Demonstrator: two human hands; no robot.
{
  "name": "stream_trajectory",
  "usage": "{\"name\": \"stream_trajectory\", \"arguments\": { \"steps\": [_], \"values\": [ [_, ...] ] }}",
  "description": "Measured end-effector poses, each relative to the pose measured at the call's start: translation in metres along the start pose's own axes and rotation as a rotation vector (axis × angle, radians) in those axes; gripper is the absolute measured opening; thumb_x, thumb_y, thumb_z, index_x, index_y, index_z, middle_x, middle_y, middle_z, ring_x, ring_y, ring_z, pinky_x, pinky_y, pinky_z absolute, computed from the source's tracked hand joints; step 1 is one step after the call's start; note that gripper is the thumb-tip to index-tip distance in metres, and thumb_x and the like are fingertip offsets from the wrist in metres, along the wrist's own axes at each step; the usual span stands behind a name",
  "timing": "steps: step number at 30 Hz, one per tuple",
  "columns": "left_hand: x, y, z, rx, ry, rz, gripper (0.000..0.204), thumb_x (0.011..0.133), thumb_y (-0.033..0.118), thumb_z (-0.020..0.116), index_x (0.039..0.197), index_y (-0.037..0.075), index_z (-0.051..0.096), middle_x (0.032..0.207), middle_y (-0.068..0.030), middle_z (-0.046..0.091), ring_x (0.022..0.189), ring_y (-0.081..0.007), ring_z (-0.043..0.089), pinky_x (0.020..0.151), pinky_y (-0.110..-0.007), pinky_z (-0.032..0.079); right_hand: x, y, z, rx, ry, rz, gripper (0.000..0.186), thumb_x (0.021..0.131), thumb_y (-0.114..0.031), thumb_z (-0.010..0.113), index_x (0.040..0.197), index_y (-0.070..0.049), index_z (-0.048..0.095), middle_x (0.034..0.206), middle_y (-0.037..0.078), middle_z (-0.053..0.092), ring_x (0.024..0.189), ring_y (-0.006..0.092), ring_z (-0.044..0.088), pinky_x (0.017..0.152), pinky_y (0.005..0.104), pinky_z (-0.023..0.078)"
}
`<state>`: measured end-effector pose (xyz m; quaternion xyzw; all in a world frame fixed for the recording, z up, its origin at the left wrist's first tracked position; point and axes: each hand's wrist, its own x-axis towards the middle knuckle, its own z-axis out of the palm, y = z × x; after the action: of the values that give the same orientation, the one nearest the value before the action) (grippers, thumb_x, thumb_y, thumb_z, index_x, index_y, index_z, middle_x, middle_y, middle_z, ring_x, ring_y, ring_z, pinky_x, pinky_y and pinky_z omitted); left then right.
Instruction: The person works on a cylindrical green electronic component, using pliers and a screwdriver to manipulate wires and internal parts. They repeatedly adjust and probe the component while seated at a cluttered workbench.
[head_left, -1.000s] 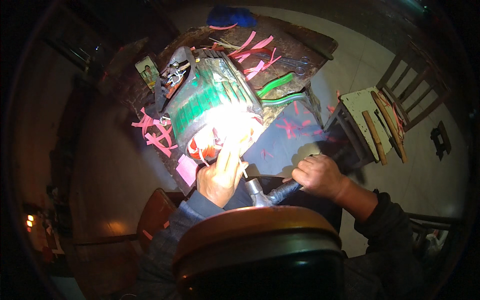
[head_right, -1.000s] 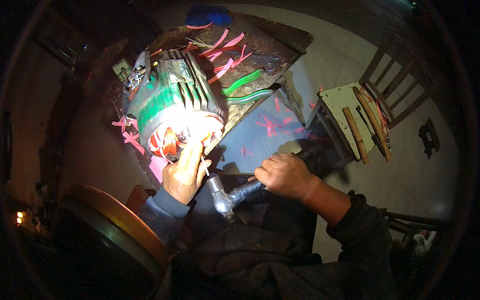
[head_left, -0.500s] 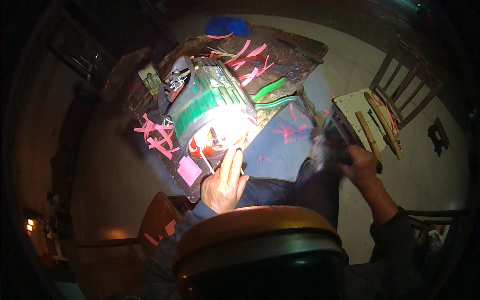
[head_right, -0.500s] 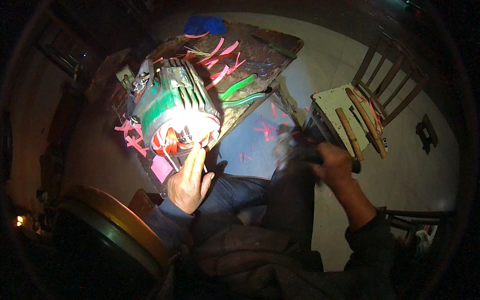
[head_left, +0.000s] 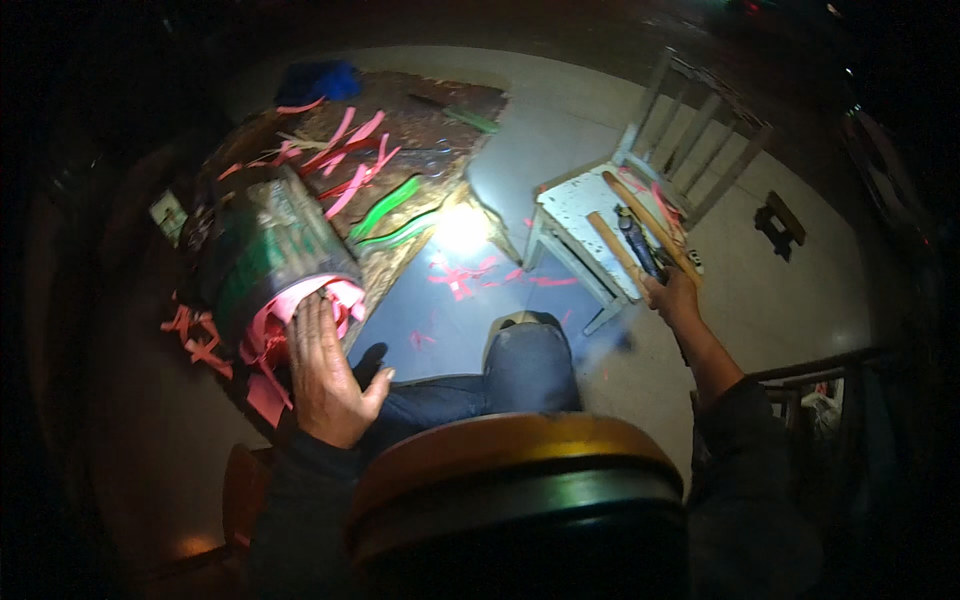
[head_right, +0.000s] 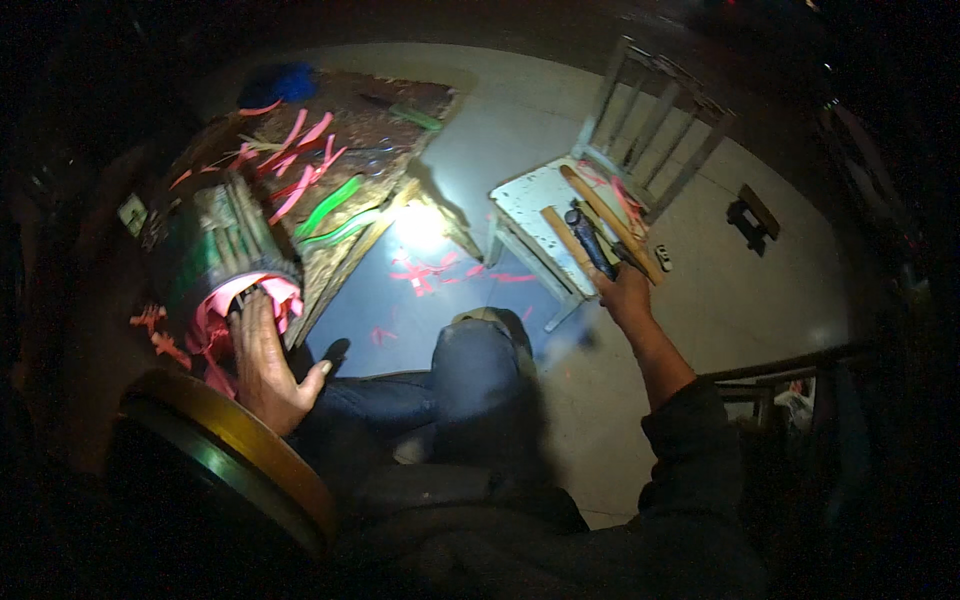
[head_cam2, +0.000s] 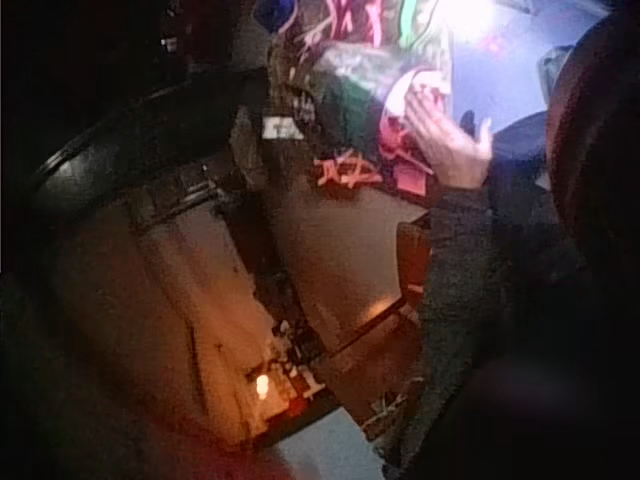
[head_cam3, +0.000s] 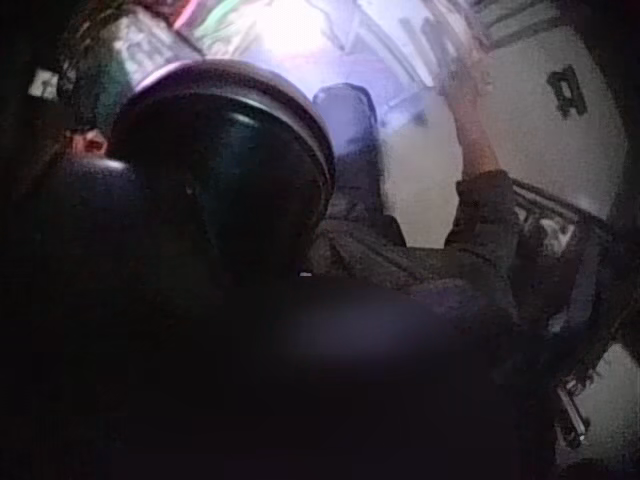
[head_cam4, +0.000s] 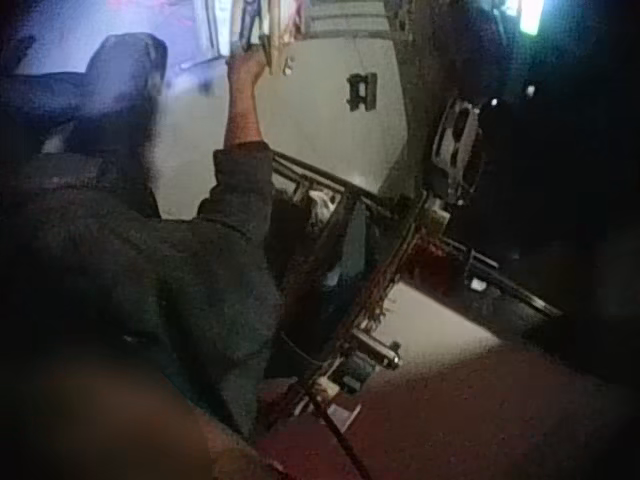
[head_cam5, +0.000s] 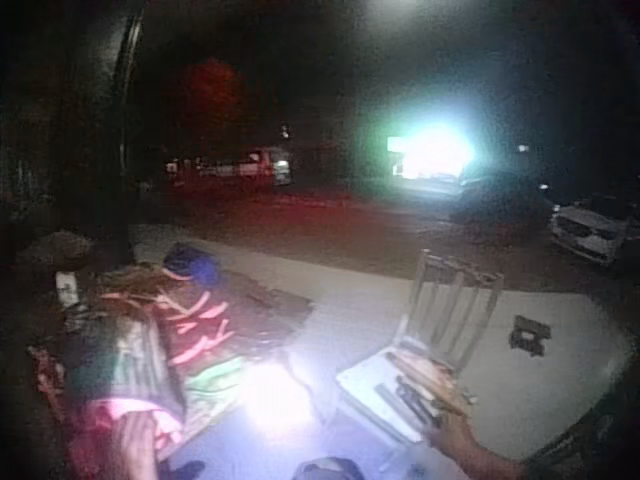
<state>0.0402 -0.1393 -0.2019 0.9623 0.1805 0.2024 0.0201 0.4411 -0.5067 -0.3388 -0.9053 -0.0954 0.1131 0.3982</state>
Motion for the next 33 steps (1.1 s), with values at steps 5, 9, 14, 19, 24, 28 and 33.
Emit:
{"name": "stream_trajectory", "arguments": {
  "steps": [5, 9, 14, 19, 24, 28, 33],
  "values": [
    [-0.001, -0.011, 0.006, -0.034, -0.031, -0.033, 0.111, 0.076, 0.018, 0.092, 0.164, -0.008, 0.029, 0.164, -0.0358, 0.04, 0.154, -0.0531, 0.037, 0.129, -0.063, 0.026, 0.01, 0.013, -0.004, -0.352, 0.088, -0.113, 0.049, 0.095, -0.039, 0.079, 0.113, 0.006, 0.075, 0.091, 0.024, 0.077, 0.084, 0.037, 0.077, 0.078, 0.0482, 0.059],
    [-0.005, -0.021, 0.006, 0.011, -0.023, 0.08, 0.107, 0.079, 0.017, 0.09, 0.164, -0.007, 0.03, 0.162, -0.0354, 0.042, 0.152, -0.0537, 0.039, 0.128, -0.063, 0.029, 0.025, 0.017, 0.006, -0.538, 0.093, -0.144, 0.044, 0.093, -0.038, 0.078, 0.112, 0.002, 0.077, 0.102, 0.028, 0.078, 0.099, 0.0458, 0.076, 0.091, 0.0521, 0.057],
    [-0.002, -0.031, 0.013, -0.014, 0.032, 0.197, 0.108, 0.081, 0.026, 0.089, 0.162, -0.008, 0.026, 0.158, -0.0364, 0.042, 0.14, -0.0576, 0.047, 0.118, -0.067, 0.036, 0.058, 0.007, 0.03, -0.599, 0.058, -0.073, 0.042, 0.092, -0.037, 0.079, 0.11, 0.001, 0.076, 0.106, 0.029, 0.077, 0.103, 0.0459, 0.075, 0.092, 0.0551, 0.058],
    [-0.009, -0.046, 0.028, -0.057, 0.021, 0.173, 0.115, 0.07, 0.018, 0.096, 0.162, -0.004, 0.031, 0.158, -0.037, 0.042, 0.146, -0.0574, 0.043, 0.121, -0.067, 0.034, 0.074, 0.014, 0.043, -0.627, 0.13, -0.087, 0.041, 0.09, -0.033, 0.085, 0.113, -0.001, 0.077, 0.111, 0.026, 0.077, 0.107, 0.0418, 0.076, 0.094, 0.0523, 0.059],
    [-0.013, -0.044, 0.035, -0.032, -0.002, 0.107, 0.115, 0.07, 0.02, 0.096, 0.161, -0.005, 0.031, 0.156, -0.0351, 0.043, 0.144, -0.056, 0.044, 0.12, -0.065, 0.036, 0.093, 0.008, 0.049, -0.806, 0.069, -0.047, 0.046, 0.091, -0.032, 0.084, 0.122, 0.001, 0.075, 0.126, 0.026, 0.07, 0.118, 0.0397, 0.072, 0.099, 0.0505, 0.058],
    [-0.014, -0.023, 0.028, 0.005, -0.043, -0.03, 0.108, 0.072, 0.028, 0.095, 0.16, -0.001, 0.041, 0.159, -0.0291, 0.047, 0.145, -0.0512, 0.048, 0.122, -0.067, 0.031, 0.112, -0.052, 0.055, -0.603, -0.01, -0.093, 0.053, 0.095, -0.029, 0.08, 0.136, 0.002, 0.066, 0.127, 0.026, 0.069, 0.115, 0.0409, 0.07, 0.097, 0.049, 0.058],
    [-0.031, 0.0, 0.018, 0.038, -0.005, -0.141, 0.098, 0.074, 0.036, 0.094, 0.159, 0.008, 0.053, 0.165, -0.0167, 0.051, 0.152, -0.0416, 0.049, 0.128, -0.071, 0.02, 0.078, -0.161, 0.079, -0.343, -0.065, -0.67, 0.036, 0.1, -0.009, 0.076, 0.133, 0.004, 0.067, 0.129, 0.022, 0.071, 0.105, 0.0346, 0.076, 0.089, 0.045, 0.061]
  ]
}}
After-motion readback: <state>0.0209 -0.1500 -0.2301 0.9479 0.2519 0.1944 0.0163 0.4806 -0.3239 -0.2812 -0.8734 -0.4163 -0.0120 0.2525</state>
